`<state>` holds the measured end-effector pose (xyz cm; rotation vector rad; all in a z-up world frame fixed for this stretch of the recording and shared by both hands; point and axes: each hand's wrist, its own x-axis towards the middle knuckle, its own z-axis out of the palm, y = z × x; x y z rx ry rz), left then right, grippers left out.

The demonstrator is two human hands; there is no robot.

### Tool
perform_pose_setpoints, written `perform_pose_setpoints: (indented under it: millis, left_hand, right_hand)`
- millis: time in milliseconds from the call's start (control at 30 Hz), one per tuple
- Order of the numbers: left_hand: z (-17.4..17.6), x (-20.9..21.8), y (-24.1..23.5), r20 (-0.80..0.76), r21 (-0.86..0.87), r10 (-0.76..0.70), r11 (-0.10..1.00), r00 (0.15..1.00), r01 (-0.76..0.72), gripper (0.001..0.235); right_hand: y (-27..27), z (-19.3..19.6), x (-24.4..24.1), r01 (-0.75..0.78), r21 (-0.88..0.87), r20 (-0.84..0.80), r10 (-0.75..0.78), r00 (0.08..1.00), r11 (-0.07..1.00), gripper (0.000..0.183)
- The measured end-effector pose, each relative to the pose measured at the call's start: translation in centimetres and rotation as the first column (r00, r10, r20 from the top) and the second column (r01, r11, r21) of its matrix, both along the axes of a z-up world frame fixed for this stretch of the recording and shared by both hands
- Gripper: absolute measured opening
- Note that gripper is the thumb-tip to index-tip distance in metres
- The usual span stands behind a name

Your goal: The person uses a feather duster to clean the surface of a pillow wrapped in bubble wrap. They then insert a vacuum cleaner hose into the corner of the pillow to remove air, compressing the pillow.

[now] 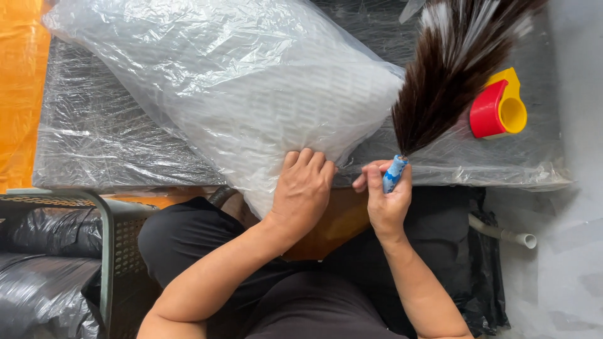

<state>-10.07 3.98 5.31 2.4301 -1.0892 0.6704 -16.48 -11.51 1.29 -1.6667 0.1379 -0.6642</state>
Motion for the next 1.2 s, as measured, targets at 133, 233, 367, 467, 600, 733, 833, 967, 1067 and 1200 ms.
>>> perform_pose_setpoints:
  millis: [133, 233, 367, 467, 600, 733, 833, 967, 1067, 1200]
  left_hand:
    - [-0.2, 0.1, 0.2, 0.0, -0.01, -0.024, 1.0, 1.0, 0.024, 0.017]
    - [-0.8, -0.1, 0.7, 0.015, 0.014, -0.05, 0.999, 0.999, 0.05, 0.017]
    - [-0.9, -0.6, 1.5, 0.014, 0.05, -0.103, 0.994, 0.995, 0.102, 0.014]
    - [1.0, -1.6, 2.2, -0.02, 0.088, -0.125, 0.988, 0.992, 0.126, 0.008]
    - [1.3, -3.4, 3.8, 0.025, 0.119, -0.186, 0.976, 0.982, 0.182, 0.024]
    - [2.9, -4.7, 6.2, -0.194, 0.025, -0.282, 0.956, 0.94, 0.292, 0.033]
    - [1.3, -5.1, 7.6, -0.179, -0.106, -0.205, 0.976, 0.962, 0.188, 0.034]
    - [-1.0, -4.9, 9.3, -0.212, -0.257, 0.19, 0.936, 0.959, -0.243, 0.074]
    - [-2.3, -5.2, 10.4, -0.491, -0.306, 0.249, 0.848, 0.835, -0.433, 0.103]
    - [-3.1, -5.5, 10.3, -0.879, -0.374, -0.093, 0.742, 0.467, -0.556, 0.099]
  right_hand:
    - [-1.0, 0.3, -1.2, -0.003, -0.086, -0.077, -0.004, 0.997, 0.996, 0.036]
    - [-1.6, 0.0, -2.5, 0.085, -0.159, -0.138, -0.108, 0.985, 0.984, 0.033]
    - [-1.8, 0.5, -6.0, -0.112, -0.385, -0.362, -0.039, 0.931, 0.916, 0.043]
    - [-3.0, 1.9, -6.8, -0.294, -0.501, -0.411, 0.076, 0.909, 0.814, 0.044]
    - [-5.5, 3.4, -5.4, -0.035, -0.69, -0.315, -0.257, 0.914, 0.723, 0.044]
    - [-5.7, 2.9, -6.4, 0.063, -0.71, -0.307, -0.389, 0.869, 0.702, 0.04]
    - [-5.2, 2.3, -7.3, -0.166, -0.636, -0.346, -0.086, 0.934, 0.754, 0.047]
    - [-5.8, 3.5, -6.6, -0.114, -0.763, -0.322, -0.221, 0.921, 0.636, 0.045]
    - [-6.9, 3.8, -6.1, 0.034, -0.76, -0.273, -0.366, 0.889, 0.649, 0.041]
    - [-8.1, 3.5, -4.9, 0.124, -0.605, -0.337, -0.394, 0.855, 0.787, 0.027]
